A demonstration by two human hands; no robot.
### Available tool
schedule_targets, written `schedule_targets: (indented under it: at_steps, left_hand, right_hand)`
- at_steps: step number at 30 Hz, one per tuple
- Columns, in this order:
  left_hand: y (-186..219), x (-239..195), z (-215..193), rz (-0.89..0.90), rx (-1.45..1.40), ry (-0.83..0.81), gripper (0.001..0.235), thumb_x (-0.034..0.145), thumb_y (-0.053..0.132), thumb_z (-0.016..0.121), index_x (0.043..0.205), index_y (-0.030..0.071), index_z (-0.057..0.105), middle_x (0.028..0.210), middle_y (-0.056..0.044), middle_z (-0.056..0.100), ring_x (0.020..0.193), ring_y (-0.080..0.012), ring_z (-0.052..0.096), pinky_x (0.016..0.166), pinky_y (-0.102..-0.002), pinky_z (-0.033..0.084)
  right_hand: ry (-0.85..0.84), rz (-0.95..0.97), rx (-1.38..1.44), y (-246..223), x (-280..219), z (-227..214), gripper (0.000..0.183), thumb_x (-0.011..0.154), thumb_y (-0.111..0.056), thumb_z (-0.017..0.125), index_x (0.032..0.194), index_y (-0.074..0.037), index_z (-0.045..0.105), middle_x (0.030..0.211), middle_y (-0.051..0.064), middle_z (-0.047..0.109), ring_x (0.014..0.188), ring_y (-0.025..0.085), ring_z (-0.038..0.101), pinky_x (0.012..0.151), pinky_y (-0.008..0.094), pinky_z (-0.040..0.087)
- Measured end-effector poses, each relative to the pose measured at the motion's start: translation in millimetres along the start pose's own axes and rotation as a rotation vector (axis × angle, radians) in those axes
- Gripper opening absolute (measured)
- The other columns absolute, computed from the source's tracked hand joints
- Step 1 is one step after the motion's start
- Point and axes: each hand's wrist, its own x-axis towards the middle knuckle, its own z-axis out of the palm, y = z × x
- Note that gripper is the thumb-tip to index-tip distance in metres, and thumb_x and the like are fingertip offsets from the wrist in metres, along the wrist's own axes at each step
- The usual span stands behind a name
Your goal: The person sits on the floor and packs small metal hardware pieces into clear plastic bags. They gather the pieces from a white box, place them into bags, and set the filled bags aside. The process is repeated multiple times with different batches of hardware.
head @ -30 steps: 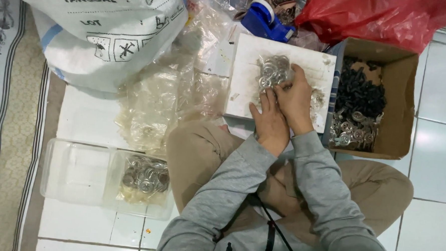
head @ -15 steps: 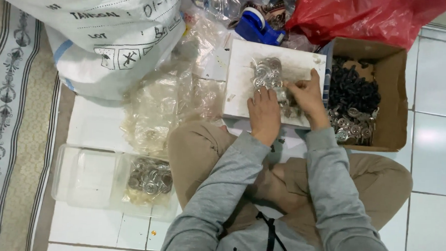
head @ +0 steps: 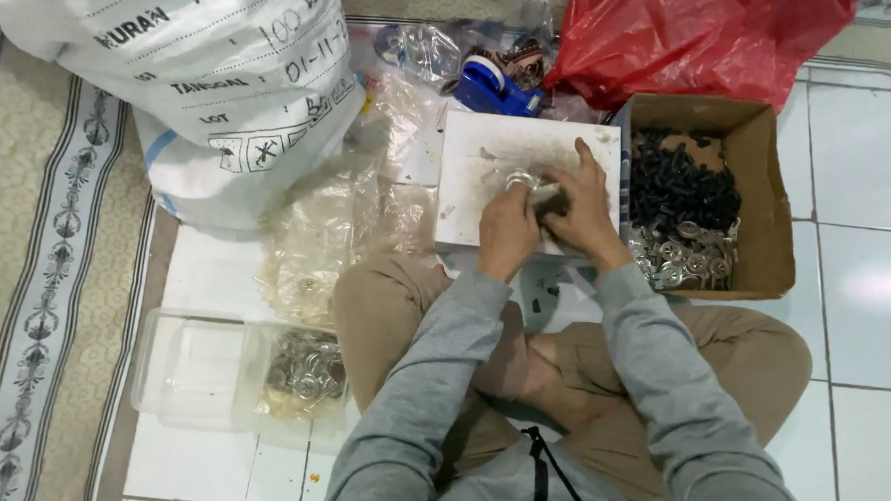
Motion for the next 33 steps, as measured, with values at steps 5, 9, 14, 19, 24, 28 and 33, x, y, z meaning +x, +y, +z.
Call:
schedule_targets:
  at_steps: [5,9,14,19,24,28,33]
  left_hand:
    - [-82,13,27,-0.372,-0.429,-0.04,0.029,0.101,0.014,0.052,0.117,-0.002,0.07,0.101,-0.022,0.072,0.101,-0.0359,0.072,0.085,-0.046,0.056]
    - [-33,24,3,-0.743,-0.669,-0.049,0.038,0.1,0.025,0.054,0.123,0.0,0.071,0.11,-0.024,0.071,0.101,-0.034,0.068,0.075,-0.046,0.06]
    - [-28,18,8,-0.679,-0.529,-0.124,0.046,0.096,0.032,0.063,0.127,-0.001,0.067,0.117,-0.025,0.069,0.111,-0.0397,0.068,0.082,-0.05,0.06]
    - [-14,16,-5,-0.602,-0.416,-0.055,0.037,0.089,0.018,0.064,0.12,-0.001,0.07,0.108,-0.023,0.072,0.106,-0.0397,0.071,0.082,-0.049,0.06]
    - [-11,21,-8,-0.522,-0.372,-0.008,0.026,0.09,0.011,0.06,0.108,-0.004,0.07,0.083,-0.022,0.072,0.08,-0.0323,0.075,0.066,-0.044,0.059]
    - [-22,11,1,-0.541,-0.388,-0.018,0.029,0.089,0.01,0.061,0.11,-0.008,0.068,0.085,-0.024,0.071,0.079,-0.0312,0.075,0.068,-0.044,0.061]
    - [10,-2,-42,-0.582,-0.44,0.0,0.054,0.091,0.016,0.06,0.137,-0.011,0.055,0.126,-0.036,0.064,0.122,-0.0459,0.063,0.097,-0.054,0.057]
  right_hand:
    - [-0.187,0.059,0.245,38,7,-17,0.035,0.073,-0.023,0.085,0.105,-0.013,0.075,0.119,0.01,0.057,0.114,0.037,0.044,0.095,0.049,0.039]
    - [-0.065,0.455,0.668,-3,8,-41,0.038,0.088,-0.012,0.081,0.123,-0.007,0.067,0.062,0.004,0.062,0.05,0.008,0.056,0.041,0.02,0.042]
    - [-0.047,0.561,0.578,49,4,-7,0.075,0.076,-0.011,0.091,0.14,-0.002,0.052,0.093,0.011,0.071,0.078,0.016,0.071,0.063,0.03,0.059]
    - [0.049,0.544,0.602,47,0,5,0.074,0.077,-0.007,0.089,0.141,-0.004,0.052,0.09,0.006,0.068,0.077,0.013,0.071,0.065,0.028,0.061]
    - [0.179,0.523,0.292,49,-1,14,0.061,0.083,-0.018,0.089,0.134,-0.001,0.059,0.092,0.01,0.065,0.084,0.018,0.069,0.068,0.031,0.059]
    - [0.112,0.57,0.241,65,-4,20,0.063,0.081,-0.029,0.09,0.133,-0.006,0.063,0.097,0.009,0.066,0.088,0.019,0.07,0.07,0.034,0.061]
    - [0.135,0.414,0.39,75,3,31,0.049,0.09,-0.01,0.078,0.135,-0.004,0.06,0.091,0.002,0.065,0.082,0.01,0.07,0.068,0.025,0.057]
